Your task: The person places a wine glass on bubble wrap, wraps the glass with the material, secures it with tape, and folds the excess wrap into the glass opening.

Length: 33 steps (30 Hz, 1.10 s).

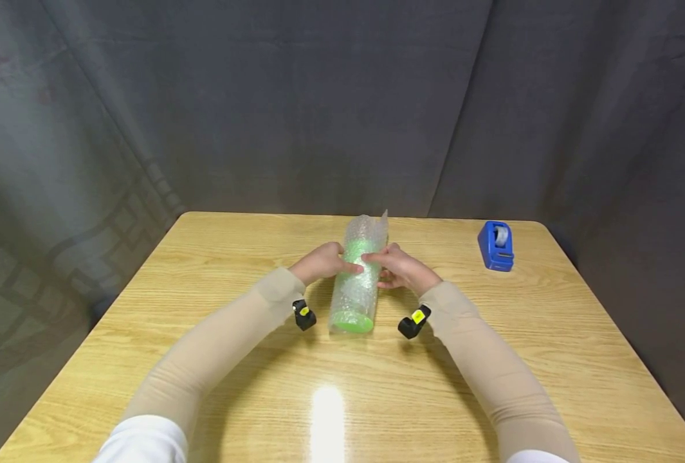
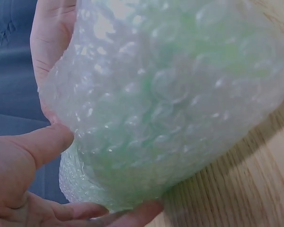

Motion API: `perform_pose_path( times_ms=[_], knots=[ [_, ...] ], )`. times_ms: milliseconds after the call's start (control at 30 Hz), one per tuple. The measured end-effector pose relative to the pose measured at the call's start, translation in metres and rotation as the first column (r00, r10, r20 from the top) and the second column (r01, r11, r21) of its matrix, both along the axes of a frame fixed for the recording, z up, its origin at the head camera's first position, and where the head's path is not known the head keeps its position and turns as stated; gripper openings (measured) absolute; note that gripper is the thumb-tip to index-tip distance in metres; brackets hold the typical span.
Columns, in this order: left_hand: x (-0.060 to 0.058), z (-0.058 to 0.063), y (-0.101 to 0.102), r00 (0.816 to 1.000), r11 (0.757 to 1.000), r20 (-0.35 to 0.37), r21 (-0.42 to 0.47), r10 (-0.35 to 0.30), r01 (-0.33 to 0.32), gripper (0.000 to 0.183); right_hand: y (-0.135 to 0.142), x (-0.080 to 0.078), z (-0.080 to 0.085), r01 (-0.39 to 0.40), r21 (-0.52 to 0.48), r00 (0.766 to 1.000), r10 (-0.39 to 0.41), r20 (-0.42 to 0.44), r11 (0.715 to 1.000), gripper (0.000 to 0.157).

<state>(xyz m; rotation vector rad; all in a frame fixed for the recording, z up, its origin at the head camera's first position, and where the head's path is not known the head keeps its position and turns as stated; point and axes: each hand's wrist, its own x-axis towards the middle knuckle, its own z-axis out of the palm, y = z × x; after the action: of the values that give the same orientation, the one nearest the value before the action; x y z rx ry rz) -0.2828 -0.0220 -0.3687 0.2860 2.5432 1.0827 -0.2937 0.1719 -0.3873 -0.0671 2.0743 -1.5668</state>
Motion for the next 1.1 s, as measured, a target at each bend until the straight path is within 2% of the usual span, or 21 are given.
perform_pose_path(
  times_ms=[100,233,433,600,733,900,1100],
  knots=[
    [-0.0003,-0.0005,0.0003,1.0,1.0,0.028,0.031,0.0,-0.001,0.042,0.0015,0.0004,-0.0003,-0.002,0.006,1.0,0.002,-0.005,1.0,0.029],
    [-0.0012,-0.0009,0.001,0.998,0.999,0.066,0.042,0.013,-0.016,0.039,0.0054,0.001,-0.0016,0.005,0.004,1.0,-0.005,-0.01,1.0,0.031],
    [0.0022,-0.0006,0.0002,0.997,0.996,0.074,0.084,0.033,-0.039,0.043,0.0093,0.0015,-0.0068,0.033,-0.055,0.999,-0.032,0.016,0.998,0.028],
    [0.0044,-0.0012,-0.0008,0.996,0.99,0.079,0.129,0.039,-0.049,0.048,0.0091,0.0019,-0.0091,0.018,-0.089,0.998,-0.012,0.062,0.996,0.041],
    [0.0048,-0.0015,-0.0003,0.995,0.988,0.092,0.141,0.047,-0.059,0.05,0.0087,0.0012,-0.0091,0.0,-0.092,0.998,0.005,0.061,0.996,0.049],
    [0.0049,-0.0025,-0.0004,0.991,0.981,0.126,0.18,0.055,-0.077,0.054,0.0081,0.0002,-0.0074,-0.008,-0.093,0.998,0.014,0.055,0.996,0.048],
    [0.0039,-0.0047,-0.0013,0.987,0.971,0.149,0.221,0.052,-0.085,0.05,0.007,-0.0026,-0.0048,-0.018,-0.081,0.998,0.022,0.055,0.997,0.048]
  ],
)
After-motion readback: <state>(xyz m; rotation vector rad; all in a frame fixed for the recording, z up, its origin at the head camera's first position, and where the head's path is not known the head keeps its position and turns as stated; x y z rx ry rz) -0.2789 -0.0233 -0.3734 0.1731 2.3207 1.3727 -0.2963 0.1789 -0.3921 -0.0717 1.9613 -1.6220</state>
